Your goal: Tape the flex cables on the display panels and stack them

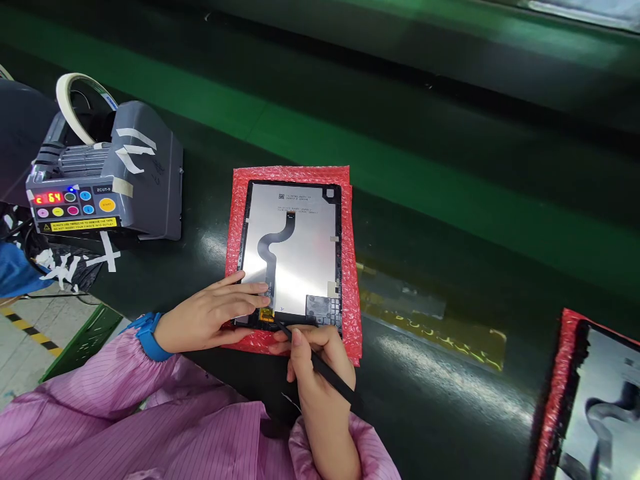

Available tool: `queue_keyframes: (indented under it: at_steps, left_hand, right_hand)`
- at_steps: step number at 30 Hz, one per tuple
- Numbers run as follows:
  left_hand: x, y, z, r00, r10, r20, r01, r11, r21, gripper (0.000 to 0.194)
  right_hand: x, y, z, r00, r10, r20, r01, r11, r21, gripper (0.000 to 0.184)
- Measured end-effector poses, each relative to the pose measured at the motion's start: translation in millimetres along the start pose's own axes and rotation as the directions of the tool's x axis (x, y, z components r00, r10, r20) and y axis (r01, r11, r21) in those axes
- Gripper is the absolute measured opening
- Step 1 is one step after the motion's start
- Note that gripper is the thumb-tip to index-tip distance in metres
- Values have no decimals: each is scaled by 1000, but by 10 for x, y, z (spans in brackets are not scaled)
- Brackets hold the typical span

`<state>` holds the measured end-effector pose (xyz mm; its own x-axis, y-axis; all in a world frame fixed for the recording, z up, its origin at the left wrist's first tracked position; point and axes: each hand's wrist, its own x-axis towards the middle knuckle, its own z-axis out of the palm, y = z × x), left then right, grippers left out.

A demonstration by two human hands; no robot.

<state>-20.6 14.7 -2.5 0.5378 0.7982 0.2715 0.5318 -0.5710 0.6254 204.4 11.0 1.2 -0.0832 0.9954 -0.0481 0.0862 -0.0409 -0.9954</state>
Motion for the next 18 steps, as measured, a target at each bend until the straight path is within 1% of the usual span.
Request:
queue_keyframes:
  at_steps: [7,10,12,14,16,18]
  left_hand:
    - [-11,-4,7,1000,-16,13,16,1000,-6,35]
    - [-7,19,15,999,-21,-25,21,1000,-5,36]
    - [16,62,41,995,-76,-69,75,997,-20,36]
    - [59,124,91,973,-179,-143,173,984,-50,32]
    - [114,194,157,929,-283,-240,271,959,-82,24]
    - [166,258,217,880,-350,-322,335,937,-103,18]
  right_hand:
    - [-18,11,-7,1000,-25,6,26,997,-73,28]
    - [-33,28,-15,999,-35,11,36,995,-91,23]
    - [-40,30,-17,999,-35,15,36,994,-101,22]
    - [-44,24,-15,999,-32,16,33,993,-109,23]
    - [-44,13,-12,1000,-23,14,24,993,-116,23]
    - [-41,4,-10,1000,-13,11,14,993,-119,22]
